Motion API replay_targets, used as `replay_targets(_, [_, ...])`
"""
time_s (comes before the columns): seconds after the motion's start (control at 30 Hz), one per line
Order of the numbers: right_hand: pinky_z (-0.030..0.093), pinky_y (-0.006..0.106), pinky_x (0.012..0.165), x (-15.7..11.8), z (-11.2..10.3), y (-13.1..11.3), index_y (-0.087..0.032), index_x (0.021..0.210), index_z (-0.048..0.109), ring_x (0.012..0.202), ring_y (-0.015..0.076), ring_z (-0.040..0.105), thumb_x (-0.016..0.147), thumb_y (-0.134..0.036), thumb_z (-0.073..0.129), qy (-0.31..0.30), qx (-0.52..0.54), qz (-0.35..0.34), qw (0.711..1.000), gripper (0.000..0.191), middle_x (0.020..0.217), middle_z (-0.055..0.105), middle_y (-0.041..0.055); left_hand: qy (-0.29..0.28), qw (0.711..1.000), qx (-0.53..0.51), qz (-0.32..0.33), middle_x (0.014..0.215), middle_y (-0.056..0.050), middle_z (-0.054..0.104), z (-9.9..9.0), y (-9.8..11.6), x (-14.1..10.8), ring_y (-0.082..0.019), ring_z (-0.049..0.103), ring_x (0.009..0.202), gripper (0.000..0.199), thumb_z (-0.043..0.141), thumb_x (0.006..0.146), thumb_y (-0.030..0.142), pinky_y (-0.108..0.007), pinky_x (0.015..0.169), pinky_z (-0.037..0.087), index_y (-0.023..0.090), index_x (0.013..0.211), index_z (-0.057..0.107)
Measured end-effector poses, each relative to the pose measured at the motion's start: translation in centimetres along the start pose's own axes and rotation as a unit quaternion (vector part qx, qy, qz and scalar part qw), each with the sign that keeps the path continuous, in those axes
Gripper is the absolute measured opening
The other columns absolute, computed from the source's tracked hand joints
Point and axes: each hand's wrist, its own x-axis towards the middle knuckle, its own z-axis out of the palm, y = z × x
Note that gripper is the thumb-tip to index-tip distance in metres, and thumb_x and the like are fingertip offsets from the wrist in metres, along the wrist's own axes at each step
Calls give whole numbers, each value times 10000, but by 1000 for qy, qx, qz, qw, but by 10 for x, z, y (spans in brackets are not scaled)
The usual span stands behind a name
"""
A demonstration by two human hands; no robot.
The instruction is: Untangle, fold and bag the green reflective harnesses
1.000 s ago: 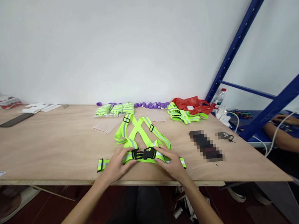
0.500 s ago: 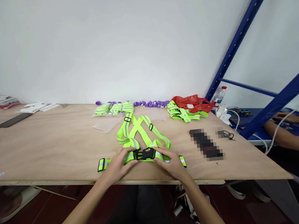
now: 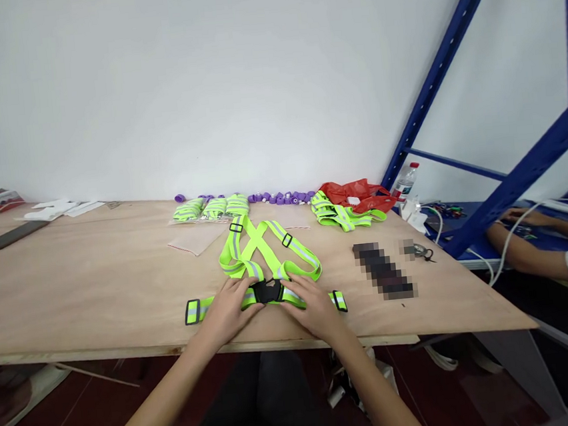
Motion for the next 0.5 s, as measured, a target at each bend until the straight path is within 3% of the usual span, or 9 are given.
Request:
replay_targets(0.13, [476,482,1066,-7,-21,-2,-292,1243,697,1216,294,615,903,-402,635,29,-28,-20,999,362,1275,688,77,4,999,-6,40,1335,-121,613,-13,0,-10,-315,541,1272,452,644,912,336,-518,1070,435,257,1336,506])
replay_targets(0.3, [443,502,1104,-33,-68,25,-298,1288,661,1275,319,570,851,-443,684,6,-47,38,998,461,1338,648,75,37,996,3,87,1409,-86,586,-47,-10,-40,-271,520,1336,434,552,971,399,-530,1194,310,280,1385,497])
replay_targets(0.37, [428,514,1120,-44,-83,38,-288,1329,631,1314,332,539,833,-450,696,-15,-39,82,996,526,1398,607,80,43,996,5,73,1409,-70,589,-62,-20,-53,-266,517,1340,458,572,956,429,-519,1193,322,293,1388,504])
replay_targets(0.5, [438,518,1107,-55,-96,51,-280,1339,627,1313,343,543,831,-464,691,-57,-3,143,988,544,1414,596,84,18,1000,4,6,1394,-62,595,-80,-45,-71,-273,526,1326,495,597,924,494,-436,1090,468,312,1380,540])
